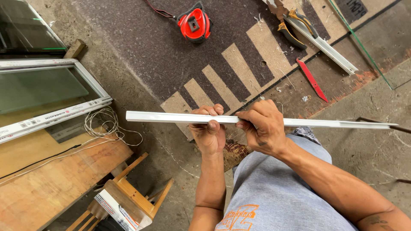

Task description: The person assembles aluminum window frame profiles by hand. They use pliers to remove a small internal piece from a profile, then insert a white plastic strip into the profile channel. The person also uses a red utility knife to score and trim the plastic strip along the profile.

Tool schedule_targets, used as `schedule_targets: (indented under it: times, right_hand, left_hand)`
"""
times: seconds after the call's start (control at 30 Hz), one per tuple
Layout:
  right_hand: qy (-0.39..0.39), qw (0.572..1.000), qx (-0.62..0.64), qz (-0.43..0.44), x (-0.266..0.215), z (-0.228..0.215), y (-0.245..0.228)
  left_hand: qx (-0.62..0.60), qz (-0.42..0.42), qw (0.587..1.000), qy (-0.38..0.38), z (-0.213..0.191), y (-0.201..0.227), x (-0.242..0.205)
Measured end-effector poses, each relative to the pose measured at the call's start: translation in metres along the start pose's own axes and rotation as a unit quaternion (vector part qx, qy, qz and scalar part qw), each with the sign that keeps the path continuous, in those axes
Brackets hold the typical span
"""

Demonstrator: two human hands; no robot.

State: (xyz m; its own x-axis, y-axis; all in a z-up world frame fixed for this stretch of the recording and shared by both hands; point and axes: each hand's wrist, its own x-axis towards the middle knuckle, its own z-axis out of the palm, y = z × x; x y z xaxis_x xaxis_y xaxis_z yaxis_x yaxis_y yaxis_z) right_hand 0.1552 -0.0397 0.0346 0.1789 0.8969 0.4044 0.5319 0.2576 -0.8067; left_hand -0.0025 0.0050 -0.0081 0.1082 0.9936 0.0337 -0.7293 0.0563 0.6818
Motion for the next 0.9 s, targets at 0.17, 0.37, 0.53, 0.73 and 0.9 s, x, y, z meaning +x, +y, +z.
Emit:
schedule_targets:
  times: [0.17,0.37,0.53,0.73,0.9]
  right_hand:
    - [0.005,0.996,-0.015,-0.091,0.019,-0.005,-0.004]
    - [-0.018,0.995,-0.005,-0.101,0.034,-0.009,-0.017]
    - [-0.049,0.998,0.028,-0.012,0.027,-0.027,-0.034]
    - [-0.035,0.996,0.028,0.075,0.017,-0.033,-0.032]
    - [-0.036,0.995,0.006,0.090,0.014,-0.034,-0.027]
  left_hand:
    - [0.024,-0.056,0.998,-0.022,0.008,0.000,0.005]
    - [-0.046,-0.052,0.996,-0.060,0.020,-0.002,0.001]
    - [-0.058,-0.040,0.995,-0.070,0.025,-0.003,0.004]
    - [-0.053,-0.022,0.994,-0.094,0.028,-0.006,0.003]
    - [-0.043,-0.021,0.993,-0.106,0.032,-0.005,-0.002]
